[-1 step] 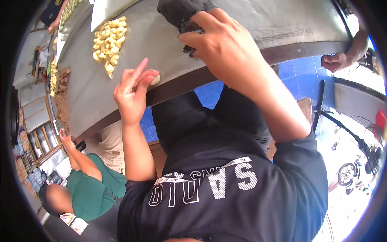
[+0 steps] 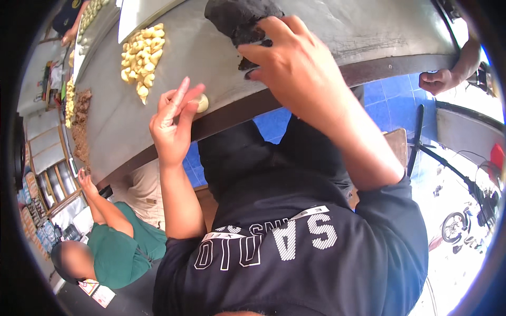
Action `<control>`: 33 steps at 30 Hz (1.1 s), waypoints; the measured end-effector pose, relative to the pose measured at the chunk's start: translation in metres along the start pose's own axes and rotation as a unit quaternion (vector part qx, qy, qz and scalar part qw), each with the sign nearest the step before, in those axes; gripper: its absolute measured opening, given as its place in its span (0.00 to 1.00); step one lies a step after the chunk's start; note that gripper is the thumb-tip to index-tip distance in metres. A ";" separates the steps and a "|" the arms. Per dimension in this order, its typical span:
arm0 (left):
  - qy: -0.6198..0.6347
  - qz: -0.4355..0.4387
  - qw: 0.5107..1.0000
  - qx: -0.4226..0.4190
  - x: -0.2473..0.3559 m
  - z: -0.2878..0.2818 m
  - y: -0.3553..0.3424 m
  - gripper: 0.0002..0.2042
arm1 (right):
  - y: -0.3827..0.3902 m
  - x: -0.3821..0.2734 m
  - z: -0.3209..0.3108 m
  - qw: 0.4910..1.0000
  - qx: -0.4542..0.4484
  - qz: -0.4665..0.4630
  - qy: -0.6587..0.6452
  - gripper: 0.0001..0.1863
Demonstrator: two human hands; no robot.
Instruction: The person prepares pastries by hand at a table, taking small pieces of light dough and dark filling, rolling them together, and placing the finished items onto a metal baking tray alongside several other people.
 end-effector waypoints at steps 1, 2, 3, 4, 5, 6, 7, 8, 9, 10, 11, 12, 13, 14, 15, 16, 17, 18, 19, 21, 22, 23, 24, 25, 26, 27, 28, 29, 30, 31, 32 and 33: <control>-0.046 0.030 0.998 -0.002 0.005 0.002 0.003 0.24 | 0.004 -0.001 0.008 1.000 0.001 0.002 0.005 0.18; -0.093 0.059 0.994 -0.001 0.009 0.003 0.006 0.26 | 0.008 -0.004 0.019 1.000 -0.008 -0.004 -0.010 0.16; -0.136 0.090 0.987 0.001 0.013 0.006 0.007 0.28 | 0.011 -0.006 0.024 1.000 -0.017 -0.008 -0.024 0.14; -0.168 0.091 0.982 -0.001 0.014 0.011 0.008 0.31 | 0.009 -0.011 0.024 0.998 -0.026 -0.044 -0.042 0.09; -0.200 0.092 0.975 -0.004 0.015 0.014 0.008 0.35 | 0.004 -0.008 0.020 0.998 -0.026 -0.042 -0.043 0.09; -0.165 0.068 0.984 -0.022 0.016 0.013 0.010 0.38 | -0.003 -0.009 0.014 0.997 -0.022 -0.068 -0.019 0.06; -0.132 0.038 0.990 -0.038 0.016 0.010 0.016 0.41 | -0.011 -0.011 0.010 0.996 -0.020 -0.093 0.002 0.05; 0.002 0.014 1.000 -0.015 0.016 0.003 0.019 0.36 | -0.021 -0.018 0.000 0.990 0.034 -0.138 0.024 0.05; 0.033 0.013 0.999 -0.012 0.011 -0.004 0.018 0.31 | -0.026 -0.014 0.007 0.990 0.033 -0.135 0.024 0.05; 0.068 0.012 0.998 -0.011 0.004 -0.009 0.016 0.26 | -0.029 -0.011 0.018 0.986 0.029 -0.154 0.052 0.04; 0.102 0.013 0.995 -0.012 0.000 -0.013 0.013 0.22 | -0.029 -0.012 0.025 0.981 0.026 -0.172 0.082 0.04; -0.005 0.080 0.996 -0.042 -0.001 -0.012 0.012 0.18 | -0.025 -0.011 0.034 0.980 0.018 -0.162 0.114 0.03; -0.116 0.143 0.981 -0.067 0.003 -0.008 0.011 0.15 | -0.025 -0.012 0.033 0.979 0.018 -0.166 0.113 0.03; -0.129 0.155 0.979 -0.041 0.004 -0.008 0.010 0.07 | -0.024 -0.009 0.034 0.986 -0.025 -0.140 0.084 0.03; -0.130 0.155 0.979 -0.038 0.007 -0.008 0.011 0.07 | -0.021 -0.005 0.035 0.990 -0.070 -0.113 0.054 0.03; -0.175 0.144 0.973 -0.046 0.012 -0.007 0.008 0.05 | -0.021 -0.003 0.029 0.987 -0.135 -0.082 0.008 0.12; -0.215 0.136 0.965 -0.057 0.015 -0.004 0.003 0.03 | -0.016 -0.001 0.024 0.987 -0.135 -0.082 0.011 0.12; -0.213 0.137 0.966 -0.056 0.015 -0.005 -0.002 0.03 | -0.013 -0.003 0.017 0.988 -0.110 -0.105 -0.013 0.12; -0.165 0.077 0.980 -0.085 0.008 -0.006 -0.007 0.04 | -0.009 -0.005 0.012 0.987 -0.086 -0.129 -0.040 0.11; -0.117 0.014 0.987 -0.111 0.000 -0.007 -0.015 0.05 | 0.000 0.003 0.011 0.989 -0.058 -0.106 -0.089 0.08; -0.040 -0.041 0.991 -0.117 -0.005 -0.009 -0.022 0.07 | 0.000 0.008 0.007 0.987 -0.027 -0.086 -0.136 0.06; 0.038 -0.097 0.987 -0.122 -0.005 -0.009 -0.029 0.10 | -0.001 0.004 0.006 0.986 -0.028 -0.087 -0.137 0.06; -0.025 -0.086 0.984 -0.151 0.006 -0.010 -0.040 0.07 | -0.003 0.001 0.003 0.996 -0.013 -0.067 -0.061 0.08; -0.025 -0.089 0.984 -0.151 0.004 -0.005 -0.043 0.07 | -0.002 -0.001 0.003 0.999 0.001 -0.045 0.015 0.10; -0.241 0.000 0.958 -0.158 0.013 0.005 -0.049 0.06 | -0.002 -0.002 0.005 0.999 0.000 -0.045 0.015 0.10; -0.443 0.089 0.878 -0.156 0.022 0.019 -0.051 0.05 | -0.001 -0.001 0.014 0.999 -0.035 -0.037 0.008 0.11; -0.474 0.119 0.863 -0.124 0.028 0.032 -0.050 0.04 | -0.001 0.001 0.022 0.997 -0.068 -0.031 -0.003 0.12; -0.478 0.118 0.862 -0.122 0.029 0.028 -0.051 0.04 | 0.000 0.003 0.022 0.997 -0.065 -0.034 -0.005 0.12; -0.446 0.083 0.880 -0.143 0.029 0.023 -0.053 0.04 | 0.003 0.007 0.014 0.998 -0.026 -0.048 -0.003 0.12; -0.409 0.047 0.896 -0.166 0.025 0.022 -0.052 0.04 | 0.006 0.009 0.009 0.998 0.009 -0.060 0.000 0.11; -0.411 0.046 0.895 -0.166 0.022 0.023 -0.051 0.04 | 0.010 0.008 0.009 0.999 0.018 -0.050 -0.007 0.11; -0.408 0.066 0.900 -0.136 0.024 0.023 -0.050 0.06 | 0.011 0.007 0.010 0.998 0.018 -0.051 -0.009 0.11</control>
Point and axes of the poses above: each hand's wrist, its own y-axis away from the middle knuckle, its own z-axis out of the palm, x = y × z, the point moved 7 cm from there along -y, towards the middle knuckle, and after that the axes turned 3 degrees about -y, right-handed, at the moved point
